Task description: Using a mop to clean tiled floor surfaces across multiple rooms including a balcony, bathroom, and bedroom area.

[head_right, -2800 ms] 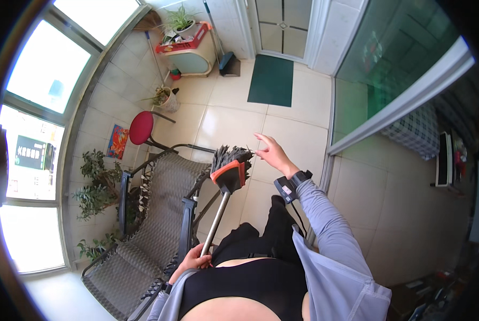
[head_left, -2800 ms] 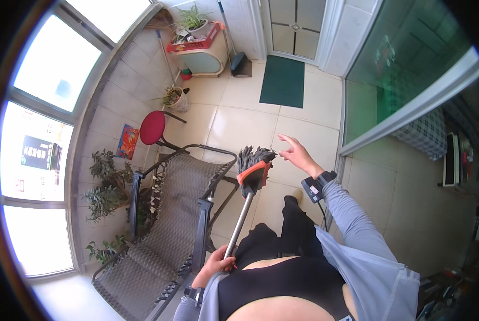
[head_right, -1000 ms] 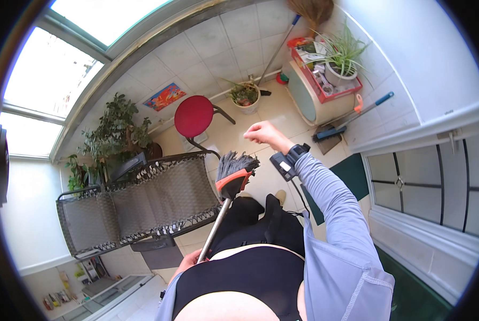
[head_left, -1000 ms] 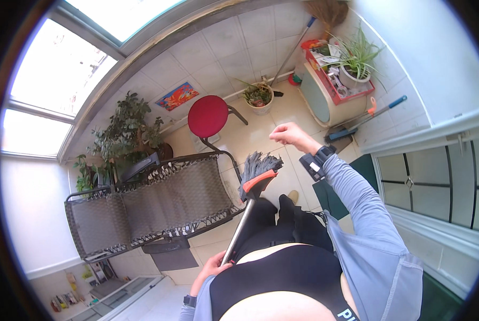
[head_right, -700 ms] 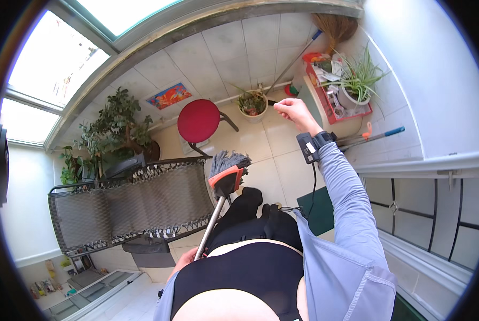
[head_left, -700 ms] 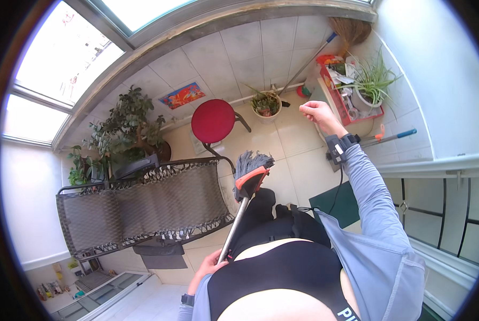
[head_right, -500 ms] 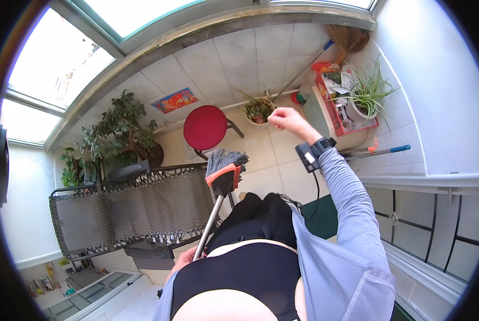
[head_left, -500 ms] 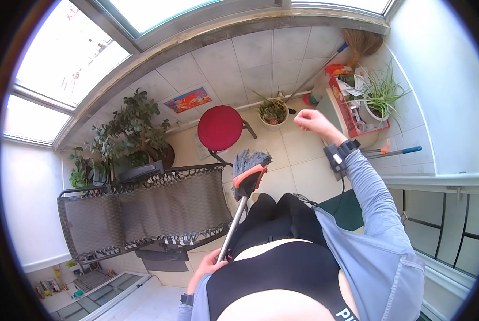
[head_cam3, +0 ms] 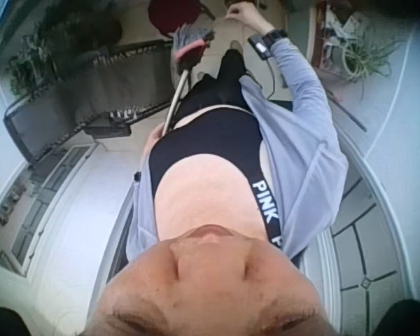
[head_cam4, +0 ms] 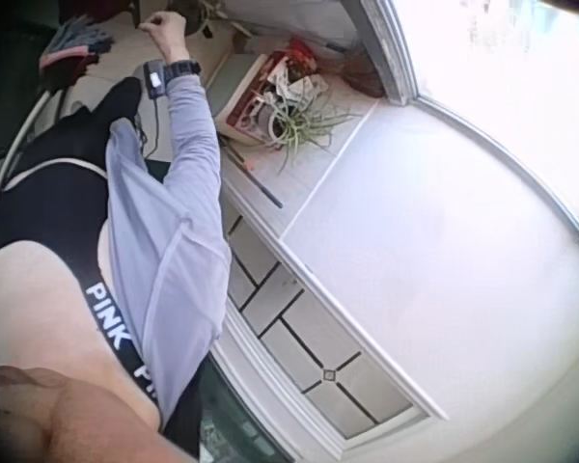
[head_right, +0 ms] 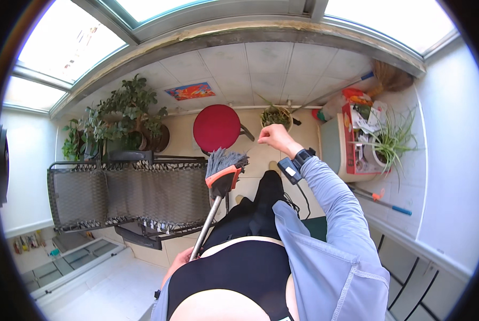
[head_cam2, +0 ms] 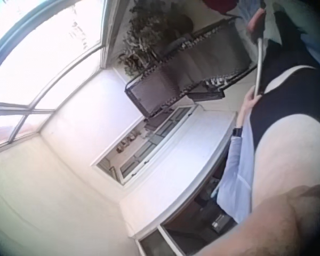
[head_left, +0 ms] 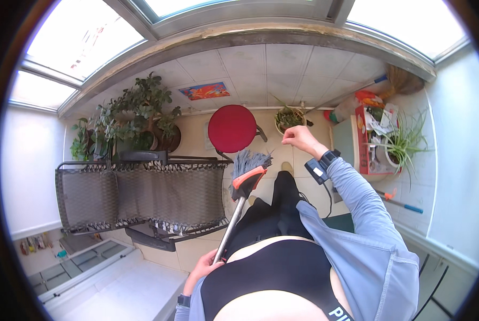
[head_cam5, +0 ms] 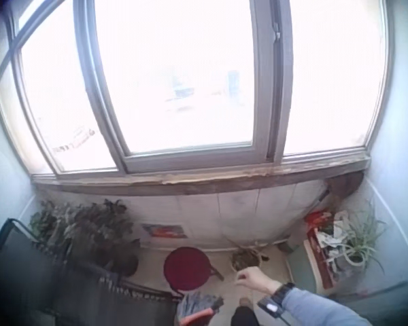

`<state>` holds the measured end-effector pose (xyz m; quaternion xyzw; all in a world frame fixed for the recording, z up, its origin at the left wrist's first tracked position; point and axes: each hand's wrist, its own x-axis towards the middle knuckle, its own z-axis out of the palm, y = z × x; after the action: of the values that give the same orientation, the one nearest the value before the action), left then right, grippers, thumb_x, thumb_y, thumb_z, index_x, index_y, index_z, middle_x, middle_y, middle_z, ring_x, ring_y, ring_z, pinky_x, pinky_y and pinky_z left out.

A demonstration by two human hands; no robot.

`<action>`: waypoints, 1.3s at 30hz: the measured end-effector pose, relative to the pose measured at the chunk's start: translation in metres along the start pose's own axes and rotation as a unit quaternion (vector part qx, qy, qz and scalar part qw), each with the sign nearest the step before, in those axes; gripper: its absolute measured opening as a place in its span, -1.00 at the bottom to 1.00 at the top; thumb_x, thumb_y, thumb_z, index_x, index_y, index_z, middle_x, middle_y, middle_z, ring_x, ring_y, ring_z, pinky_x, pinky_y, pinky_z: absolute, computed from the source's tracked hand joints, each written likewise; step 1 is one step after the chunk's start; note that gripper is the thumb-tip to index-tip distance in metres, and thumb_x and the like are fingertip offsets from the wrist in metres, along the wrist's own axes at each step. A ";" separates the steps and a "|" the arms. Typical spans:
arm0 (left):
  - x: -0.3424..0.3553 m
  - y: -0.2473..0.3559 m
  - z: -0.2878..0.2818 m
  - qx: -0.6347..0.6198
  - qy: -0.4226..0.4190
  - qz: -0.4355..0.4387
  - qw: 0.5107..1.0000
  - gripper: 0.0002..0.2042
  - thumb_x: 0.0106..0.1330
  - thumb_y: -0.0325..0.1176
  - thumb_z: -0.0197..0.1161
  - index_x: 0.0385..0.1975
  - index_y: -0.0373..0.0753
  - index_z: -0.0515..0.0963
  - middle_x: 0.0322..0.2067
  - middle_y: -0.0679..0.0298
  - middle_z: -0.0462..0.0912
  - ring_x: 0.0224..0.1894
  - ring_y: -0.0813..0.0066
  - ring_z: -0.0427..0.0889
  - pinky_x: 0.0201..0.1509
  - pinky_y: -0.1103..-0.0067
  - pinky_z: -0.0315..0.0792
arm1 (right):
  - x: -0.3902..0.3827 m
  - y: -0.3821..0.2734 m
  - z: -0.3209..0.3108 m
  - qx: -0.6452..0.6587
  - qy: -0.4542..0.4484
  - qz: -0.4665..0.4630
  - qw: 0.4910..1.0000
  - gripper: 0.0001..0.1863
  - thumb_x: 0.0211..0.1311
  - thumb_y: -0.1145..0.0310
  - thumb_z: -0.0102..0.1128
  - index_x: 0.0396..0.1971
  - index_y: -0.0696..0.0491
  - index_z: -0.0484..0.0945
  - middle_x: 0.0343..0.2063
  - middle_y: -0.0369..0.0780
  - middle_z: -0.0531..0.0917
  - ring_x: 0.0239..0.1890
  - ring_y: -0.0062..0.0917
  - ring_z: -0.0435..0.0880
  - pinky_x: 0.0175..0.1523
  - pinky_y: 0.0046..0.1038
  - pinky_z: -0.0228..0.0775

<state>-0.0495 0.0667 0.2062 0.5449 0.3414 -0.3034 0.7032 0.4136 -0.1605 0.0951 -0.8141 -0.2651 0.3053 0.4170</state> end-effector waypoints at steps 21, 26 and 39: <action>0.020 0.033 0.178 -0.229 0.211 -0.019 0.950 -0.59 0.12 -0.51 0.19 0.01 -0.35 0.34 -0.36 0.33 0.51 -0.30 0.64 0.48 -0.19 0.72 0.36 | 0.156 0.158 -0.101 0.084 0.032 0.107 0.990 -0.89 0.04 0.45 0.10 -0.48 0.16 0.56 -0.62 -0.29 0.59 -0.63 -0.68 0.52 -0.48 -0.63 0.36; 0.024 0.039 0.196 -0.260 0.233 -0.017 0.937 -0.60 0.12 -0.53 0.16 0.00 -0.35 0.34 -0.36 0.33 0.50 -0.30 0.65 0.48 -0.20 0.72 0.36 | 0.176 0.182 -0.091 0.039 0.000 0.123 0.992 -0.80 0.03 0.46 0.06 -0.29 0.14 0.52 -0.51 -0.26 0.60 -0.58 -0.63 0.56 -0.44 -0.62 0.41; 0.028 0.044 0.200 -0.257 0.262 -0.023 0.930 -0.62 0.11 -0.55 0.14 -0.02 -0.37 0.33 -0.36 0.30 0.50 -0.29 0.63 0.49 -0.18 0.71 0.37 | 0.174 0.177 -0.093 -0.091 -0.041 0.102 0.990 -0.82 -0.04 0.34 0.13 -0.47 0.13 0.55 -0.49 -0.20 0.61 -0.52 -0.51 0.60 -0.37 -0.51 0.40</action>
<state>0.0315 -0.1196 0.2424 0.3976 0.5927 -0.0678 0.6972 0.6293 -0.1795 -0.0580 -0.8583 -0.2240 0.3537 0.2968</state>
